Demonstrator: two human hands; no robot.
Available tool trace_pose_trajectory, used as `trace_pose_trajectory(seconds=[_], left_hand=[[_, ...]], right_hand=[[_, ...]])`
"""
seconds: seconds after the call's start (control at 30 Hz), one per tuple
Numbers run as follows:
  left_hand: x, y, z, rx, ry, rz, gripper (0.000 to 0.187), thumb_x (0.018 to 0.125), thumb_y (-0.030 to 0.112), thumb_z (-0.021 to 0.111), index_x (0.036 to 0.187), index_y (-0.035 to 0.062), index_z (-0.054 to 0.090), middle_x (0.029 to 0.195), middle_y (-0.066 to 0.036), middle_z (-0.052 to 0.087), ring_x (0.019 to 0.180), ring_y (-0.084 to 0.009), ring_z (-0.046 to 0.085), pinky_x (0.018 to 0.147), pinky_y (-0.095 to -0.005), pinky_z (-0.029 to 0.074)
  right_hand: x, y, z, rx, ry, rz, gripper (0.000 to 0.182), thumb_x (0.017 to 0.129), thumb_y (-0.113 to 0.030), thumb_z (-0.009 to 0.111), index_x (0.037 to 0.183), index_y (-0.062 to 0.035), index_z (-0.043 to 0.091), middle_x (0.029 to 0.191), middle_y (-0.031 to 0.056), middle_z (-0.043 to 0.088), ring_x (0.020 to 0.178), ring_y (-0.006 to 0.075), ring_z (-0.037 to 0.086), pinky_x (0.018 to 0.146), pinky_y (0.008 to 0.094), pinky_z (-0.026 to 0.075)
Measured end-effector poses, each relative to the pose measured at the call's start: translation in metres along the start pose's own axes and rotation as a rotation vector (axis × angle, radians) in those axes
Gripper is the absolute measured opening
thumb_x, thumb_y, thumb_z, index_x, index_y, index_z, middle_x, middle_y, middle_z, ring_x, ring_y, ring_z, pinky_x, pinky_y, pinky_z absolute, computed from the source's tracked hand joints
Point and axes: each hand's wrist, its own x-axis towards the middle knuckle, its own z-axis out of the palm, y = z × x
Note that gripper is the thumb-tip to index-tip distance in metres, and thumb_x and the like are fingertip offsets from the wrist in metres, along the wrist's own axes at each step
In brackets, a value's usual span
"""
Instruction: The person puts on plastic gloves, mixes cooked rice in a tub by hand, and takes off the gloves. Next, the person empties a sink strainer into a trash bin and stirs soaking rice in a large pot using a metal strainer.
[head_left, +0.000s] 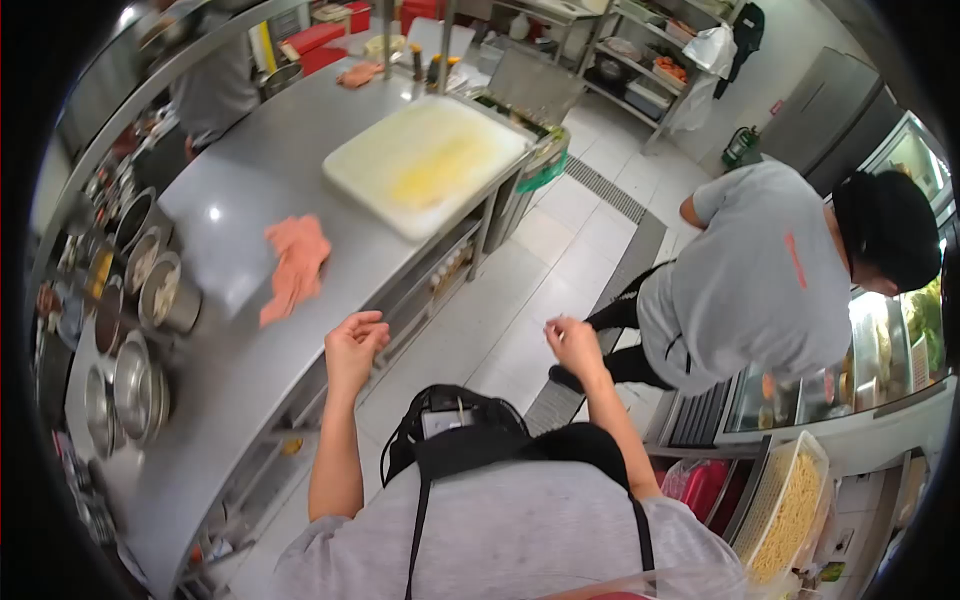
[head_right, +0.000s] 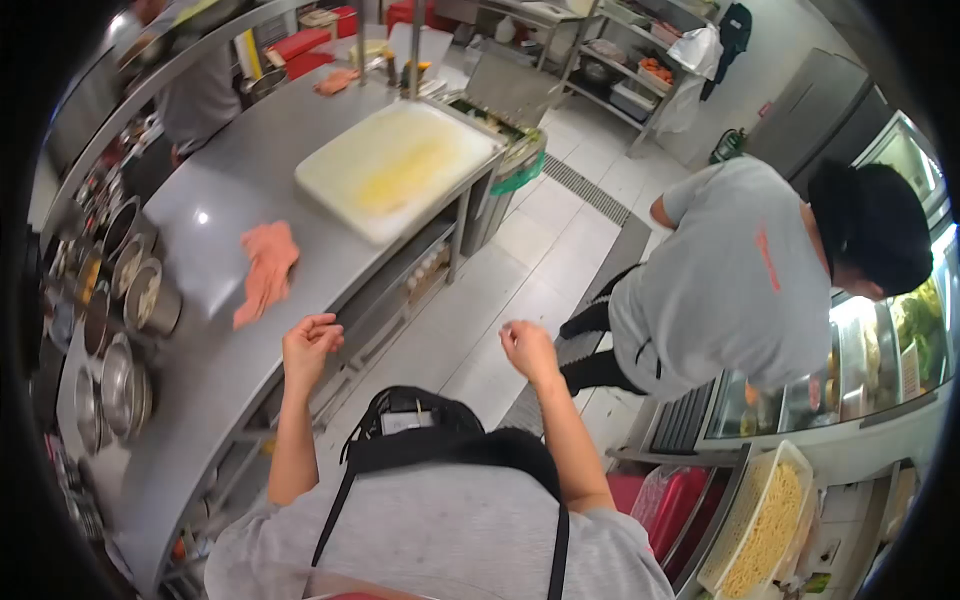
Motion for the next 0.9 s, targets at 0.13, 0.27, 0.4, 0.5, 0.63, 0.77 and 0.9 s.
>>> trace_pose_trajectory(seconds=[0.13,0.27,0.4,0.5,0.63,0.77,0.9], left_hand=[[0.105,0.047,0.081,0.31,-0.163,0.166,0.017,0.069,0.001,0.064,0.085,0.0008,0.061,0.065,-0.003,0.061,0.062,-0.0057,0.057,0.053,-0.0187,0.044],[0.188,0.062,0.161,0.477,-0.299,0.238,0.029,0.069,0.001,0.063,0.098,0.0041,0.059,0.074,-0.006,0.063,0.069,-0.0093,0.059,0.058,-0.021,0.046],[0.239,0.068,0.236,0.425,-0.211,0.618,0.052,0.071,0.0,0.06,0.119,0.0071,0.045,0.12,-0.017,0.046,0.108,-0.0271,0.049,0.084,-0.0329,0.043],[0.287,0.049,0.279,0.386,-0.163,0.439,0.047,0.071,0.002,0.061,0.116,0.0048,0.048,0.122,-0.016,0.045,0.109,-0.0271,0.048,0.084,-0.0335,0.043],[0.339,0.049,0.319,0.183,-0.032,0.365,0.034,0.072,0.001,0.059,0.105,0.0021,0.054,0.114,-0.013,0.051,0.095,-0.022,0.055,0.077,-0.0309,0.045],[0.385,0.057,0.351,-0.013,0.125,0.343,0.021,0.076,-0.003,0.053,0.097,-0.0012,0.054,0.103,-0.011,0.052,0.086,-0.0177,0.055,0.073,-0.0268,0.046],[0.452,0.071,0.389,-0.119,0.262,0.363,0.013,0.079,-0.004,0.051,0.091,-0.0016,0.054,0.096,-0.009,0.052,0.081,-0.0141,0.053,0.073,-0.0252,0.046]], right_hand=[[0.061,0.049,-0.01,0.075,-0.021,0.215,0.016,0.074,-0.018,0.06,0.08,-0.0029,0.064,0.069,0.0154,0.061,0.06,0.0277,0.059,0.059,0.0346,0.047],[0.149,0.107,-0.032,0.013,0.078,0.218,0.016,0.075,-0.017,0.06,0.078,-0.0018,0.064,0.068,0.0153,0.061,0.057,0.0248,0.059,0.056,0.0319,0.046],[0.259,0.157,-0.055,-0.025,0.095,0.148,0.017,0.076,-0.018,0.059,0.079,-0.0017,0.064,0.068,0.0151,0.061,0.06,0.0248,0.06,0.057,0.0323,0.047],[0.369,0.194,-0.072,0.011,0.114,0.121,0.018,0.076,-0.019,0.058,0.077,-0.0016,0.063,0.067,0.0147,0.061,0.061,0.0265,0.06,0.058,0.0334,0.047],[0.528,0.263,-0.091,0.285,0.195,0.27,0.025,0.078,-0.025,0.055,0.071,-0.0016,0.062,0.058,0.0121,0.06,0.055,0.0246,0.06,0.054,0.0324,0.046],[0.662,0.381,-0.085,0.146,0.187,0.42,0.034,0.076,-0.032,0.053,0.064,-0.001,0.058,0.053,0.0124,0.057,0.048,0.0218,0.058,0.05,0.0326,0.046],[0.717,0.53,-0.068,-0.33,0.058,0.356,0.04,0.076,-0.036,0.047,0.066,0.0001,0.061,0.063,0.0162,0.06,0.061,0.0305,0.059,0.063,0.0388,0.048]])
